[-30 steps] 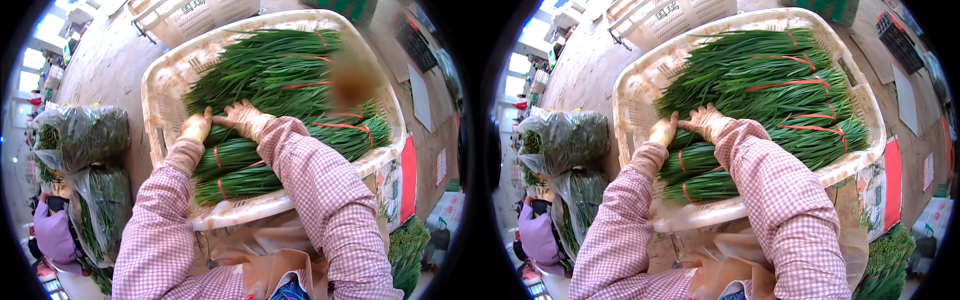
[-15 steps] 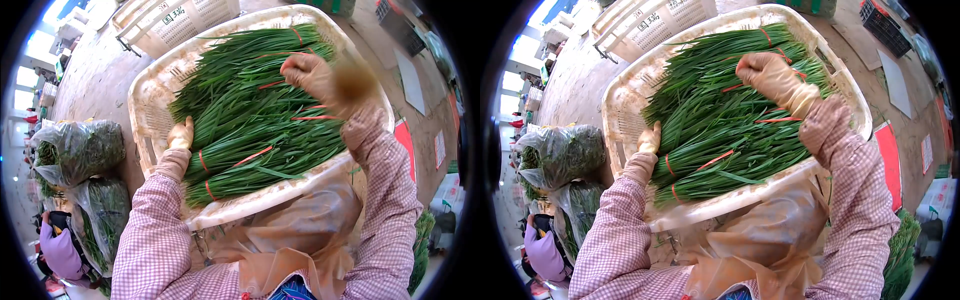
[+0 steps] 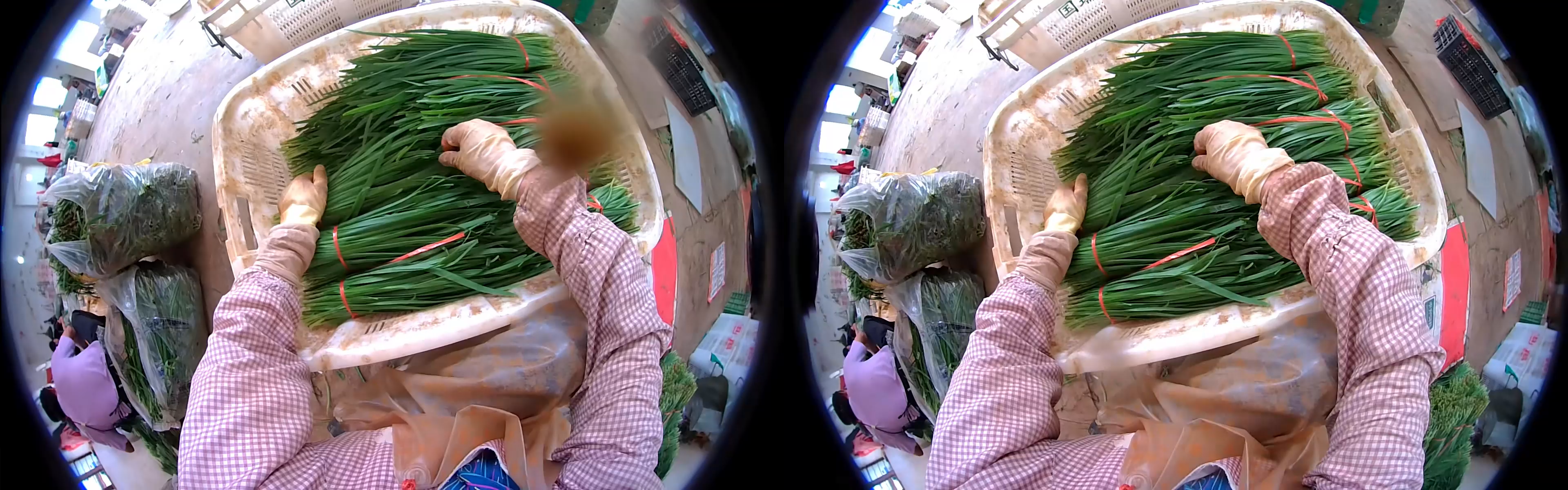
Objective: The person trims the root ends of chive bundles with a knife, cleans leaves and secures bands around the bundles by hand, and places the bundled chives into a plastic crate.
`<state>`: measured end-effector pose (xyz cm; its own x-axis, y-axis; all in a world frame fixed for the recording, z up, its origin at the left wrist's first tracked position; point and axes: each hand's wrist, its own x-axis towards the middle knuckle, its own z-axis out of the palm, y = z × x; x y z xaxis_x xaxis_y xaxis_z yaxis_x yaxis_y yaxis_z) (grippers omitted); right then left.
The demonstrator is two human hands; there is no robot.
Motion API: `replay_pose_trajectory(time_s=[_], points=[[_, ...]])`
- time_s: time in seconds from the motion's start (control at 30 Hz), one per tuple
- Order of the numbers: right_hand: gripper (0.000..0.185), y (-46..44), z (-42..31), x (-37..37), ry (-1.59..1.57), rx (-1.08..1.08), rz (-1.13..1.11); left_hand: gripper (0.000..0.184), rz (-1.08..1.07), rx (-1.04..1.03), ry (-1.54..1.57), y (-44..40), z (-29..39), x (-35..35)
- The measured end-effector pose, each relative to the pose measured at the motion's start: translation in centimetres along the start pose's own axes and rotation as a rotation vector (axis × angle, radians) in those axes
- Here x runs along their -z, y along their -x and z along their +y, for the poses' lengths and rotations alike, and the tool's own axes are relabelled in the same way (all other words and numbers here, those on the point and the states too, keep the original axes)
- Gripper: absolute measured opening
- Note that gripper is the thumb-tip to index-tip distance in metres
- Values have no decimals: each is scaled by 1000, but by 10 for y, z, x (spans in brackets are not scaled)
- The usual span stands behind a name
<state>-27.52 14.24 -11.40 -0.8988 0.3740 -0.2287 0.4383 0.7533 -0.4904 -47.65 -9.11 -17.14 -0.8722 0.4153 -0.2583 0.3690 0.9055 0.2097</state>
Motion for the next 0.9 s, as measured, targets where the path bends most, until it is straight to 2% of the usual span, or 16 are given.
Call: replay_pose_trajectory(time_s=[0.1,0.17,0.2,0.37,0.47,0.5,0.57,0.63,0.7,0.73,0.77,0.87,0.9], points=[[23,-2,-5,-6,32,-5,-8,64,-3,-15,0,4,3,5],[20,2,-7,-9,10,-1,94,63,-26,2,5,-1,2,3],[16,3,-5,-20,-213,-43,213,62,-44,10,4,-2,2,3],[11,2,-8,-38,-438,-94,303,59,-50,9,6,2,6,7],[8,1,-16,-42,-864,-221,375,57,-37,0,-8,4,8,9],[8,3,-19,-41,-861,-217,367,56,-43,-12,-12,4,7,9],[8,6,-22,-35,-1051,-302,349,56,-29,-3,2,4,7,7],[9,1,-4,-25,-1246,-344,525,55,-11,-18,-6,2,5,2],[10,1,12,-8,-1228,-347,593,55,-15,-17,-2,1,5,2],[10,7,13,-6,-1140,-193,493,55,-24,-11,-3,1,6,2],[10,14,0,-2,-1168,-195,357,55,-33,-6,-5,1,7,2],[14,13,-26,5,-964,-55,107,55,-19,-18,-13,2,7,4],[11,6,-31,-4,-827,28,132,55,-21,-18,-17,3,6,3]])
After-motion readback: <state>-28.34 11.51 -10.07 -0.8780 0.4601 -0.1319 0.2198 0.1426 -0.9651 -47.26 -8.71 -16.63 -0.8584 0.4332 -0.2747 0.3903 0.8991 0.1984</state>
